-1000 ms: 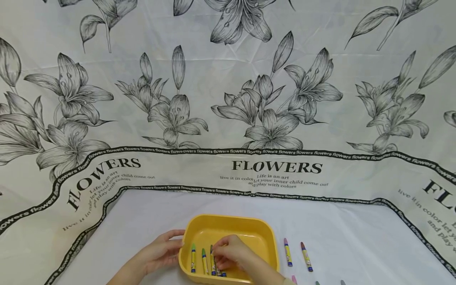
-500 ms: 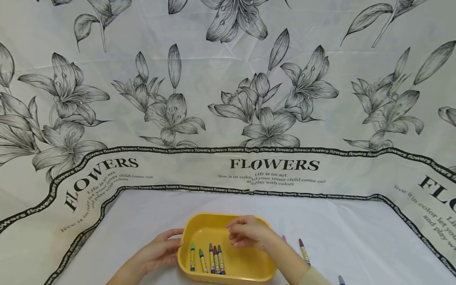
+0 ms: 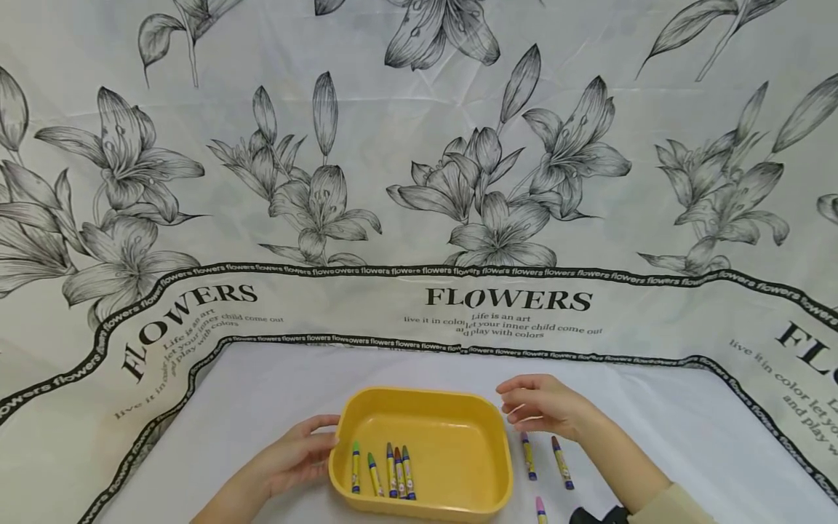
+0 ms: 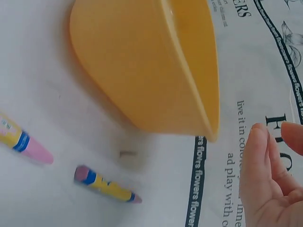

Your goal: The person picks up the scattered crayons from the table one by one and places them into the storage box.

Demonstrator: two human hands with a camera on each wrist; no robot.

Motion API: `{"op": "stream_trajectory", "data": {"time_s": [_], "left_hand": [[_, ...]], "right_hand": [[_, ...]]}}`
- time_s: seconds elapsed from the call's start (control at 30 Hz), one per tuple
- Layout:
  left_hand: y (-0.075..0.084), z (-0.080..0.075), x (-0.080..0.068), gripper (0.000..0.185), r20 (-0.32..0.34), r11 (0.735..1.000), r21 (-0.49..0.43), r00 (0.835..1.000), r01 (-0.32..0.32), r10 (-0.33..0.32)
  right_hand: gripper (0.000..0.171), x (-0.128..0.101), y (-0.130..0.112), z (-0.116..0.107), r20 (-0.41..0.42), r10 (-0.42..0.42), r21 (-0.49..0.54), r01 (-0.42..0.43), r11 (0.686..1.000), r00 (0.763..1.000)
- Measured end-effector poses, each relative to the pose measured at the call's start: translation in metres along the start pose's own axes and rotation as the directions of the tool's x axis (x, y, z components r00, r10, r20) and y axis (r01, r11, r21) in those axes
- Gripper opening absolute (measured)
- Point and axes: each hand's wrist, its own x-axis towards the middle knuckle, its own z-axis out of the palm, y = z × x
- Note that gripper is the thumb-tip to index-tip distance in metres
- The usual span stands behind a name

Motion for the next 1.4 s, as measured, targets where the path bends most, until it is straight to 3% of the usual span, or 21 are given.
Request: {"op": "stream_trajectory", "data": {"time_s": [0.27,0.5,0.67,0.83,0.97,1.07,1.17,1.27,1.4], "left_hand": [[0.003,-0.001,0.0,0.06,0.008,1.0,0.017,1.0,-0.008,0.008],[0.002,-0.002,0.0,0.06,0.008,1.0,0.011,1.0,0.002,-0.002],[0.001,-0.002,0.0,0.061,0.008,1.0,0.017,1.0,0.003,-0.003],[0.0,-0.002,0.001,0.06,0.016,1.0,0.008,1.0,0.002,-0.002],[0.001,-0.002,0.001,0.06,0.003,1.0,0.011,1.0,0.009,-0.009],[0.002,-0.001,0.001,0.06,0.001,1.0,0.012,1.0,0.013,-0.013],[0.002,-0.001,0.001,0.06,0.005,1.0,0.013,1.0,0.012,-0.012],[0.003,0.0,0.001,0.06,0.006,1.0,0.016,1.0,0.006,-0.006],[0.003,0.0,0.001,0.06,-0.003,1.0,0.022,1.0,0.007,-0.007]], "right_hand": [[0.031,-0.01,0.02,-0.027,-0.113,0.067,-0.11,-0.079,0.991,0.991],[0.022,-0.016,0.044,-0.049,-0.279,0.15,-0.149,-0.197,0.969,0.949],[0.017,-0.022,0.061,-0.058,-0.274,0.178,-0.137,-0.222,0.965,0.945],[0.015,-0.027,0.073,-0.061,-0.278,0.197,-0.132,-0.24,0.962,0.94],[0.017,-0.025,0.081,-0.056,-0.341,0.218,-0.138,-0.279,0.95,0.914],[0.018,-0.02,0.087,-0.049,-0.416,0.203,-0.209,-0.311,0.927,0.887],[0.019,-0.015,0.091,-0.044,-0.456,0.158,-0.306,-0.321,0.896,0.876],[0.017,-0.013,0.09,-0.041,-0.465,0.11,-0.361,-0.302,0.882,0.878],[0.014,-0.015,0.08,-0.041,-0.41,0.124,-0.275,-0.253,0.928,0.904]]}}
